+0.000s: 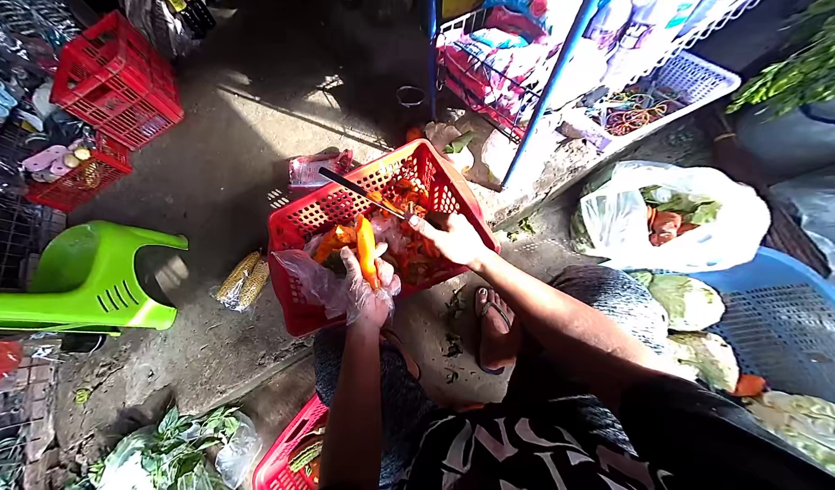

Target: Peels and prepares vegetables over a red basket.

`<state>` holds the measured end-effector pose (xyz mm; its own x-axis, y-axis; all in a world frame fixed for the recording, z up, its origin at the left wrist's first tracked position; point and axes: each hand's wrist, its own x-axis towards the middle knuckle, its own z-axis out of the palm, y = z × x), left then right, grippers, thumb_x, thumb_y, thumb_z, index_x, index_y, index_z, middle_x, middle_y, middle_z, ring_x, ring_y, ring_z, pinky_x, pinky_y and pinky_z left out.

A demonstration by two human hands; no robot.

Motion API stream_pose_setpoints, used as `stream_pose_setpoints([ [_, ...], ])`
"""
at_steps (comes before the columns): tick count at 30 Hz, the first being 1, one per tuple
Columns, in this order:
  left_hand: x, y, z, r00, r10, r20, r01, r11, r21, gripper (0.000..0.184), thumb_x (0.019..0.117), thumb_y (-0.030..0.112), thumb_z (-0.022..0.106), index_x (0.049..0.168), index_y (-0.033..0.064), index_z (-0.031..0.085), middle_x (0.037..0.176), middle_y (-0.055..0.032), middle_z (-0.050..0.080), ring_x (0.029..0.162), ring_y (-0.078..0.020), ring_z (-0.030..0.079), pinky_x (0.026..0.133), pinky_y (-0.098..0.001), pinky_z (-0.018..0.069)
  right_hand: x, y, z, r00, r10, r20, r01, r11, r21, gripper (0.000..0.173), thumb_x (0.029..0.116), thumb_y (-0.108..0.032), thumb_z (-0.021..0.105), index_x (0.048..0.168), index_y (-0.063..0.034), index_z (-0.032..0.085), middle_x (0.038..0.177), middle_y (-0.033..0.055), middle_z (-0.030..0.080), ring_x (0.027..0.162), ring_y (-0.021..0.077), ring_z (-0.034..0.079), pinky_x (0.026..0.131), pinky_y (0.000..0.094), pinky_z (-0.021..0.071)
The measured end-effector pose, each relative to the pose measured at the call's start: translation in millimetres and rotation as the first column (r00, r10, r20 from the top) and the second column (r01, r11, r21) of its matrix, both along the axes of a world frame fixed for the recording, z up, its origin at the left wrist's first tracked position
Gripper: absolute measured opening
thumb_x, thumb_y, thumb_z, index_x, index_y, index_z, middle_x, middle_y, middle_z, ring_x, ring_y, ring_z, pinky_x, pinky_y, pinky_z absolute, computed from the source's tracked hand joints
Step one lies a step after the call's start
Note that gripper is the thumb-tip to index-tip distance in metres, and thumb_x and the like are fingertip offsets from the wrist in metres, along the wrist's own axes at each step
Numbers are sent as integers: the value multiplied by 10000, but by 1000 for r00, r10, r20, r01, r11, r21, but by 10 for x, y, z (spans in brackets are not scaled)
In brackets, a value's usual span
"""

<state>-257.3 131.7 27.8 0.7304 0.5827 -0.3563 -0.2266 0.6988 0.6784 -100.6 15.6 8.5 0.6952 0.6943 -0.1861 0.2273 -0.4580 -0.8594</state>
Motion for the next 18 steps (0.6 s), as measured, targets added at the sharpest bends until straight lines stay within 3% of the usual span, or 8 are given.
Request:
stream_pose_setpoints([
  [2,3,11,-40,998,48,-35,-42,986,159,455,1122,367,224,1152,108,596,834,0,639,709,-101,635,660,-275,569,-85,-34,37,999,52,-7,-51,996,78,584,1029,-599,485,1042,-62,713,853,136,672,813,304,653,747,583,500],
  [4,-12,41,-73,996,70,-58,-48,944,325,330,1113,237,282,1307,112,518,1126,-13,615,996,-99,599,889,-310,521,-139,-77,64,996,88,-28,-84,989,119,558,1026,-560,519,1125,-54,732,963,152,718,929,311,681,855,603,511],
  [5,-16,61,-82,994,86,-70,-54,925,375,304,1101,193,302,1315,115,503,1137,-11,604,1009,-96,590,886,-305,516,-165,-95,66,994,98,-37,-93,987,132,549,1020,-551,535,1140,-53,734,997,156,724,967,312,681,887,606,503],
  [8,1,93,-32,991,125,-56,-95,921,378,205,1071,93,374,1229,142,495,940,10,599,797,-84,598,713,-263,531,-239,-131,45,992,119,-48,-111,981,158,545,1001,-552,564,1102,-49,747,963,137,726,937,271,679,880,566,507],
  [10,-10,109,-32,993,117,26,-119,937,328,237,1030,-11,411,1222,110,477,963,-12,623,822,-108,632,786,-294,569,-277,-143,31,990,138,-25,-133,981,144,558,993,-574,557,1010,-44,732,864,111,684,849,251,652,805,540,500],
  [13,-41,110,-72,986,110,126,-134,972,196,277,1015,-27,401,1254,45,521,1128,-98,660,1045,-201,654,957,-369,549,-294,-153,20,988,153,4,-153,988,19,640,976,-655,530,1011,-46,721,881,152,687,894,321,669,826,592,498],
  [16,-38,97,-2,985,111,134,-121,990,70,261,1051,87,325,1157,37,558,1069,-128,677,1016,-232,677,917,-385,570,-255,-146,48,989,144,28,-140,984,-109,697,955,-718,504,1049,-63,725,920,179,703,940,374,679,837,632,496],
  [18,-62,131,21,995,48,86,-55,995,81,300,1065,82,304,1172,12,575,1060,-150,694,991,-248,688,897,-397,577,-218,-140,112,991,132,35,-126,983,-134,726,940,-743,509,1118,-76,736,976,200,723,977,408,691,860,666,505],
])
